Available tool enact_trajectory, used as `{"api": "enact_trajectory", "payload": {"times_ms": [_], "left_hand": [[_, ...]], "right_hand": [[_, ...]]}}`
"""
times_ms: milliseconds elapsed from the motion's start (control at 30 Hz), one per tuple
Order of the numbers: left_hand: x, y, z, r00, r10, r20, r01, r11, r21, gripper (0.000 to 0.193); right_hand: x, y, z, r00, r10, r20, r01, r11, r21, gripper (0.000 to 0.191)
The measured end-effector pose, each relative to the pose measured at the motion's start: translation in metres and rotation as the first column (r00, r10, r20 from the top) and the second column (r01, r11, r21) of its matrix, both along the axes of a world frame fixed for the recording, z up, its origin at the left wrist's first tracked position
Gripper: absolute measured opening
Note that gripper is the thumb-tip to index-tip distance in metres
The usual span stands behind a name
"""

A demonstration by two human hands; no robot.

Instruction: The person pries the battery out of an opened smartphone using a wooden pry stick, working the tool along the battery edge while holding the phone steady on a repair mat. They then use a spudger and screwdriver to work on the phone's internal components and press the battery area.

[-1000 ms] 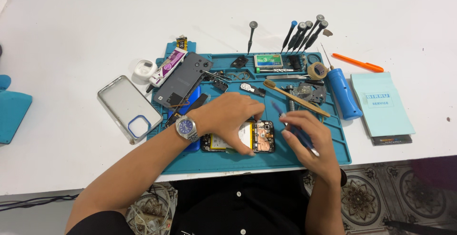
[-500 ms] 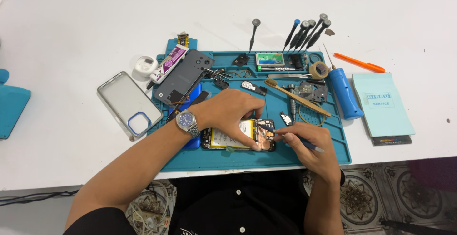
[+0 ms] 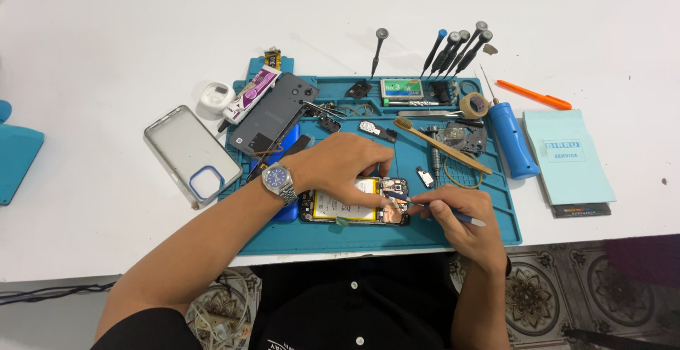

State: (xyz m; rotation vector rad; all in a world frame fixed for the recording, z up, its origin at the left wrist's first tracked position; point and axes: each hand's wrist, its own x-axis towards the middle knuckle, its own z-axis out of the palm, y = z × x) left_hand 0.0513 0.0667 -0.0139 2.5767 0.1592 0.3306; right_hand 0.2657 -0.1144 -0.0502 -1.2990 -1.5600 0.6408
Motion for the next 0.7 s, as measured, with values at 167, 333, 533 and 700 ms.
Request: {"api": "enact_trajectory", "payload": {"times_ms": [167,333,533,700], "left_hand": [[0.000,-0.001,0.003,1.000,0.013,-0.012,-0.014,0.995,-0.096,0.023],[0.002,-0.004,0.008,0.996,0.043,-0.074,-0.050,0.993,-0.104,0.021],[0.003,-0.005,0.011,0.994,0.055,-0.096,-0.063,0.995,-0.078,0.021],[0.003,-0.004,0.009,0.998,0.041,-0.055,-0.044,0.998,-0.054,0.023]], "right_hand": [[0.000,0.000,-0.001,1.000,0.004,0.020,-0.004,1.000,-0.013,0.026],[0.000,0.001,-0.001,1.000,0.006,0.022,-0.005,0.999,-0.033,0.026],[-0.005,0.003,0.003,0.998,-0.040,0.055,0.041,0.999,-0.020,0.027],[-0.018,0.002,0.016,0.992,-0.066,0.106,0.066,0.998,0.000,0.028]]}}
